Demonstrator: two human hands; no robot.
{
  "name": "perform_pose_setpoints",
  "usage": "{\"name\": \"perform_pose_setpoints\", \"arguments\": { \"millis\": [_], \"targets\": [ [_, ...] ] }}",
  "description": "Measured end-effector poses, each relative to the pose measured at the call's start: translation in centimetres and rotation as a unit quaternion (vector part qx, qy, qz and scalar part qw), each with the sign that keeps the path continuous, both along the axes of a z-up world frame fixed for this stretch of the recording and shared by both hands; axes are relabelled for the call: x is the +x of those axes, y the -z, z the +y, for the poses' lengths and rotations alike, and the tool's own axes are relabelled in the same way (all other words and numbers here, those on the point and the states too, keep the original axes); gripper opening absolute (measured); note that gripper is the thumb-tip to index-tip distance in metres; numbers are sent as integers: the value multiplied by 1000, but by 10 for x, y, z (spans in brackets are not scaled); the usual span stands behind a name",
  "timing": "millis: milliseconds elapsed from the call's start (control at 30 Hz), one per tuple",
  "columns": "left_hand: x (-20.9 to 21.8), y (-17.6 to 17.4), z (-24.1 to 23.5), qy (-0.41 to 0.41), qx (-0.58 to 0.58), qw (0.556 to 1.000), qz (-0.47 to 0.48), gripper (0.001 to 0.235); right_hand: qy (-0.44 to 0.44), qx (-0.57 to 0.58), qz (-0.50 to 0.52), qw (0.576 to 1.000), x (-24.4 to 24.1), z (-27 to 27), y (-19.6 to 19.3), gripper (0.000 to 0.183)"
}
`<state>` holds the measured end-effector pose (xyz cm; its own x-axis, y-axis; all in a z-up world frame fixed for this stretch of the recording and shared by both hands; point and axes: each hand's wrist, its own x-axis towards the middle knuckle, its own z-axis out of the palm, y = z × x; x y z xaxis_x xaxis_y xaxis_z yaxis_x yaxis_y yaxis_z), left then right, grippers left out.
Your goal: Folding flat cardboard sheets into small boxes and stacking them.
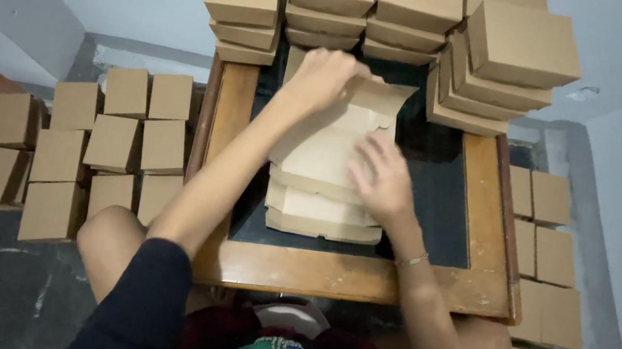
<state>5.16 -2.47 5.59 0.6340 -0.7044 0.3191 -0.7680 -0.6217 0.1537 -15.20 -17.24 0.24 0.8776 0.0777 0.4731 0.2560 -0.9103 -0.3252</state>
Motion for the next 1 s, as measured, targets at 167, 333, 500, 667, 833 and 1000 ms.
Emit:
{"name": "perform_pose_setpoints", "arguments": {
  "millis": [167,333,500,667,833,1000],
  "targets": [
    [-53,-10,22,-28,20,998,-57,18,-21,-55,203,977,-17,22,-44,50],
    [-69,6,38,44,15,999,-26,13,-24,-54,170,984,-20,16,-46,44],
    [-79,28,39,56,57,997,-24,21,-37,16,10,999,-23,15,-45,17],
    [-90,31,49,64,20,996,-55,29,-45,28,-59,997,-18,24,-48,10],
    [-92,36,55,66,-10,998,2,36,-34,-22,-36,999,24,6,-43,24],
    [-91,44,54,18,-44,995,84,49,-68,-67,140,986,55,-5,-24,50]
  ]
}}
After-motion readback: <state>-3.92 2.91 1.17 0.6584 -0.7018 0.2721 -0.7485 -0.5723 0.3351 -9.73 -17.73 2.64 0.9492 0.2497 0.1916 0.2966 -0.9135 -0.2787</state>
